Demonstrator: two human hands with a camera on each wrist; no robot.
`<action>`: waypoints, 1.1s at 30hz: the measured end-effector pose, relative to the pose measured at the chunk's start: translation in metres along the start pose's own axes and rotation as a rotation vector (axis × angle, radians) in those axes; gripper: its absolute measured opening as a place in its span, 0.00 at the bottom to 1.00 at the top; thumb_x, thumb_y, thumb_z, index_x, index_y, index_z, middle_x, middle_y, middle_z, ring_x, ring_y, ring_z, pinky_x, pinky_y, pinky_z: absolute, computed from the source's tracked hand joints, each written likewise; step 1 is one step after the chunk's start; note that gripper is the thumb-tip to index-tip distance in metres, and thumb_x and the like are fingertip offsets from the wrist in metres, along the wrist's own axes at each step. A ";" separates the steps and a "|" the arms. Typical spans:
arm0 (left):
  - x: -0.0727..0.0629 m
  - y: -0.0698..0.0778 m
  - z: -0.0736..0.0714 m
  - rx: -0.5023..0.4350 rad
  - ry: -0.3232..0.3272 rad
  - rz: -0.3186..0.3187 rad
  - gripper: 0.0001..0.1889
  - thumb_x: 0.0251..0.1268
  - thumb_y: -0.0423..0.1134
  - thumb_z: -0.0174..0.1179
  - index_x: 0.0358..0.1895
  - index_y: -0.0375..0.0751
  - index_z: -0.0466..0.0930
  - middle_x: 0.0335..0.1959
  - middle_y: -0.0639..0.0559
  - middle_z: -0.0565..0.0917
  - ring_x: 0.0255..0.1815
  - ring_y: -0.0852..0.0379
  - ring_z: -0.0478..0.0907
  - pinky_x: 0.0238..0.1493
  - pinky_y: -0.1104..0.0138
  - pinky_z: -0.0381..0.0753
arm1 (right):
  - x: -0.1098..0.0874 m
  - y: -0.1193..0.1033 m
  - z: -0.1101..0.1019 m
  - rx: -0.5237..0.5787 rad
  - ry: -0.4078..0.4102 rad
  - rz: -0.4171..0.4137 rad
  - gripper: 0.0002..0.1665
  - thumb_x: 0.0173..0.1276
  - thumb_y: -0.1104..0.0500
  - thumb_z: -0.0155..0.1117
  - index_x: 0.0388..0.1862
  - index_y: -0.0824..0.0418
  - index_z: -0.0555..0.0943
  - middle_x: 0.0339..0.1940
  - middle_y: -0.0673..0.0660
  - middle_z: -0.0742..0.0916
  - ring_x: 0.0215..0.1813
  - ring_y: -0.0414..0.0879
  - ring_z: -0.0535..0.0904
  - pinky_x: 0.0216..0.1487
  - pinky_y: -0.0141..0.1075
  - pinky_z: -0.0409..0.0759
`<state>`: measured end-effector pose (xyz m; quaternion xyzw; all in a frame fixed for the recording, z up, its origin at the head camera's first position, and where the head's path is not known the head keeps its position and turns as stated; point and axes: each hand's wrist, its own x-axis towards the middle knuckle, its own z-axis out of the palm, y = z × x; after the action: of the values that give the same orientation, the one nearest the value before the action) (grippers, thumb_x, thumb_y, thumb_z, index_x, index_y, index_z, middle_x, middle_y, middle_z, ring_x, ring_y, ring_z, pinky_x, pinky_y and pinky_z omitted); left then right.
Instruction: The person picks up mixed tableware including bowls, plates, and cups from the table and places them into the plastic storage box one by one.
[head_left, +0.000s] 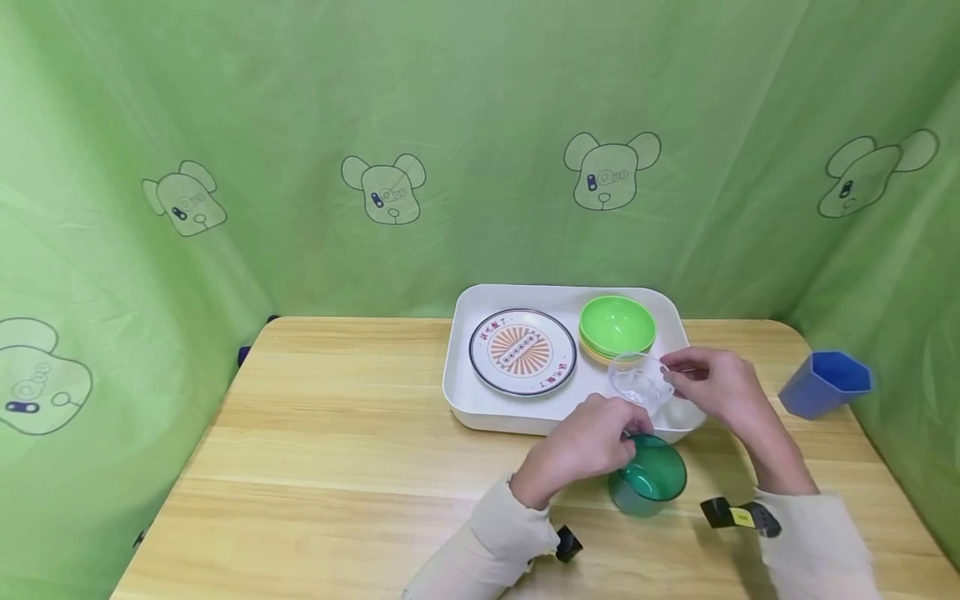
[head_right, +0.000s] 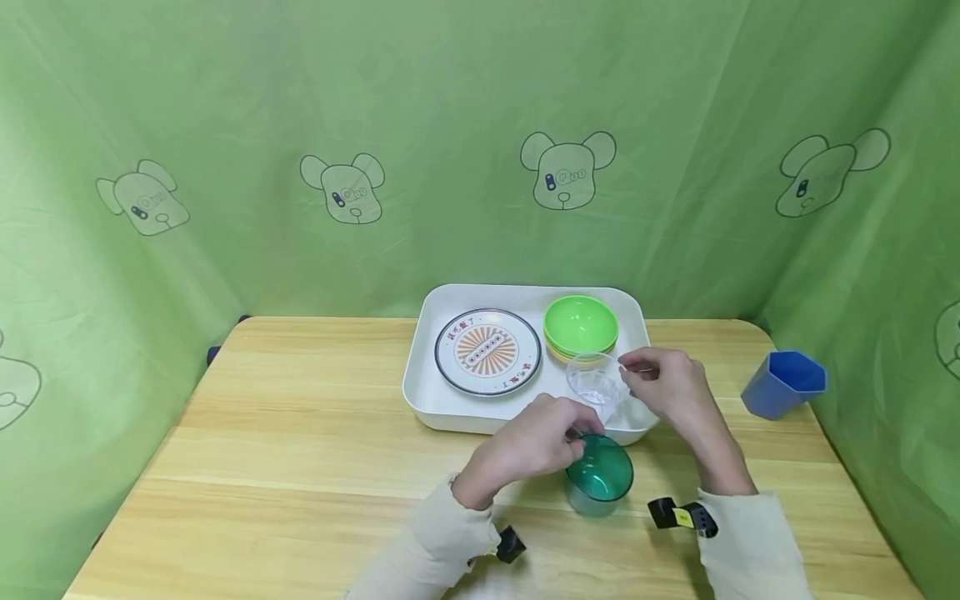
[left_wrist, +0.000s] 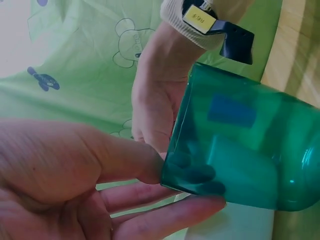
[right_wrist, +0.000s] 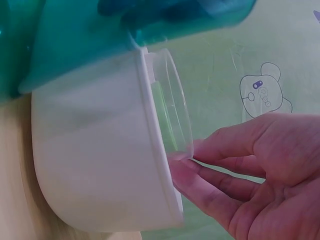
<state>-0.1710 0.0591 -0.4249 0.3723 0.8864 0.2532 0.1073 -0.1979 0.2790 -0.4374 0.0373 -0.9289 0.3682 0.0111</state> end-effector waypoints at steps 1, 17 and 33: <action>-0.001 -0.001 -0.001 -0.017 0.004 0.000 0.14 0.62 0.29 0.65 0.48 0.51 0.89 0.37 0.65 0.86 0.35 0.70 0.75 0.35 0.83 0.70 | 0.000 0.000 0.000 0.005 -0.001 0.005 0.18 0.72 0.64 0.67 0.56 0.74 0.82 0.45 0.72 0.88 0.37 0.53 0.88 0.31 0.30 0.86; -0.037 -0.023 -0.060 -0.353 0.211 0.065 0.16 0.66 0.24 0.59 0.54 0.38 0.87 0.48 0.52 0.89 0.44 0.69 0.82 0.50 0.78 0.81 | -0.003 0.005 0.004 0.092 0.016 0.065 0.21 0.77 0.60 0.61 0.61 0.72 0.79 0.54 0.74 0.84 0.46 0.57 0.87 0.39 0.35 0.90; -0.062 -0.065 -0.088 -0.604 0.513 -0.087 0.18 0.64 0.21 0.56 0.56 0.30 0.84 0.48 0.39 0.85 0.47 0.47 0.83 0.30 0.63 0.91 | -0.005 0.018 -0.001 0.277 0.166 0.067 0.26 0.76 0.55 0.65 0.63 0.73 0.78 0.45 0.54 0.89 0.40 0.29 0.85 0.42 0.27 0.87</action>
<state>-0.2002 -0.0563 -0.3850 0.2109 0.7850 0.5824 -0.0027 -0.1940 0.2935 -0.4493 -0.0229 -0.8659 0.4948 0.0702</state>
